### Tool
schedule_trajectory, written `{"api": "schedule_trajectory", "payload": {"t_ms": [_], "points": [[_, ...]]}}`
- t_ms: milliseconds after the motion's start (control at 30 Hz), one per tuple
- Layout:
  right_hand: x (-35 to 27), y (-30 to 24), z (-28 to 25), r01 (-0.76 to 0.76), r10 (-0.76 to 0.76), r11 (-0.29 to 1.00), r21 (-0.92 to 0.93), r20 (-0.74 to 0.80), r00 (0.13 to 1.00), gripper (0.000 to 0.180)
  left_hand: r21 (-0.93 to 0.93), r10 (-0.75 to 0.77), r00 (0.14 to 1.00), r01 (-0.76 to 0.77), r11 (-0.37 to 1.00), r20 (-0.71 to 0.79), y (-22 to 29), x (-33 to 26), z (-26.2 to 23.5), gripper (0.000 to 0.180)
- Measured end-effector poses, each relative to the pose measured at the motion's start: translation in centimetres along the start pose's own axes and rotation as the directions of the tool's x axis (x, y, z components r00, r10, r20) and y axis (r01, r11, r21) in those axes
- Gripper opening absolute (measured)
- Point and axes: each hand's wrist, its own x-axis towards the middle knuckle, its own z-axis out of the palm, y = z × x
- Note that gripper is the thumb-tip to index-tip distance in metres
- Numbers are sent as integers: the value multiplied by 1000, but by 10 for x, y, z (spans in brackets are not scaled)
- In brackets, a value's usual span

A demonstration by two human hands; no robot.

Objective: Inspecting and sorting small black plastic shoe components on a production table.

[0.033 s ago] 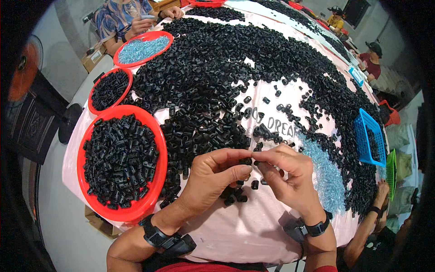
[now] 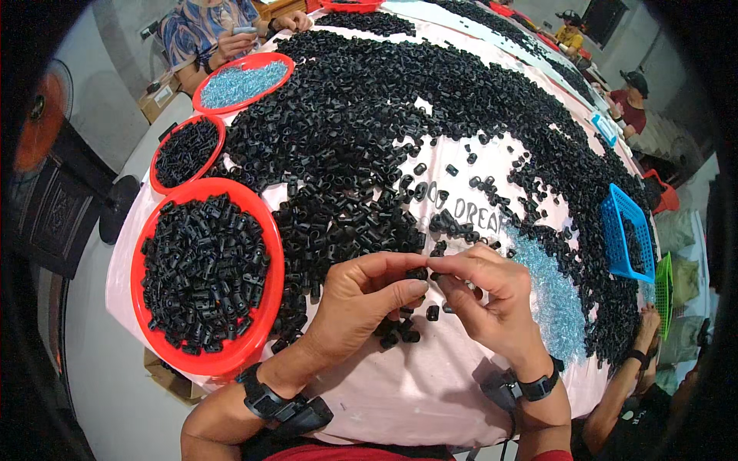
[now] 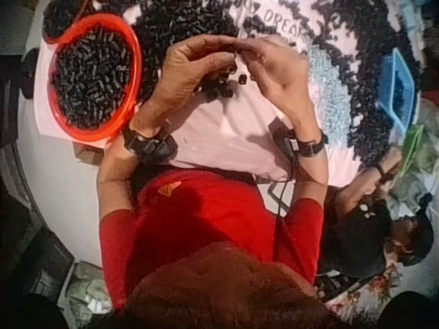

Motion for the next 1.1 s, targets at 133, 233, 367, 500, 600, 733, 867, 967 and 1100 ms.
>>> {"api": "schedule_trajectory", "payload": {"t_ms": [133, 233, 367, 500, 600, 733, 867, 967, 1100], "points": [[0, 1, 2, -127, 128, 991, 49, -20, 992, 26, -8, -17, 999, 17, 1000, 29, -1, 3, -1, 36], [-3, 6, 4, -161, 166, 982, 102, -42, 985, 25, -66, -23, 999, 25, 998, 32, -3, 4, -1, 35], [-4, 8, 6, -213, 224, 965, 154, -55, 973, 20, -74, -26, 999, 27, 997, 22, 0, 3, -1, 35], [1, 10, 4, -81, 84, 995, 51, -54, 995, 15, -54, -27, 999, 28, 998, 28, 0, 4, -4, 33], [-1, 16, 7, -86, 94, 991, 107, -70, 993, 15, 5, -30, 999, 30, 1000, 25, 0, 5, -4, 31], [-2, 12, 9, -154, 177, 964, 216, -87, 980, 15, -30, -49, 999, 49, 998, 10, 2, 4, -1, 30], [-4, 11, 9, -256, 290, 920, 298, -74, 954, 14, -27, -61, 998, 61, 998, 3, 1, 4, -1, 31], [-1, 9, 3, -156, 161, 983, 95, -38, 986, 14, 38, -4, 1000, 3, 999, 28, -3, 6, -4, 30], [1, 7, 3, -24, 24, 1000, -17, -35, 999, 15, 50, -9, 999, 7, 999, 31, -3, 6, -4, 29]]}}
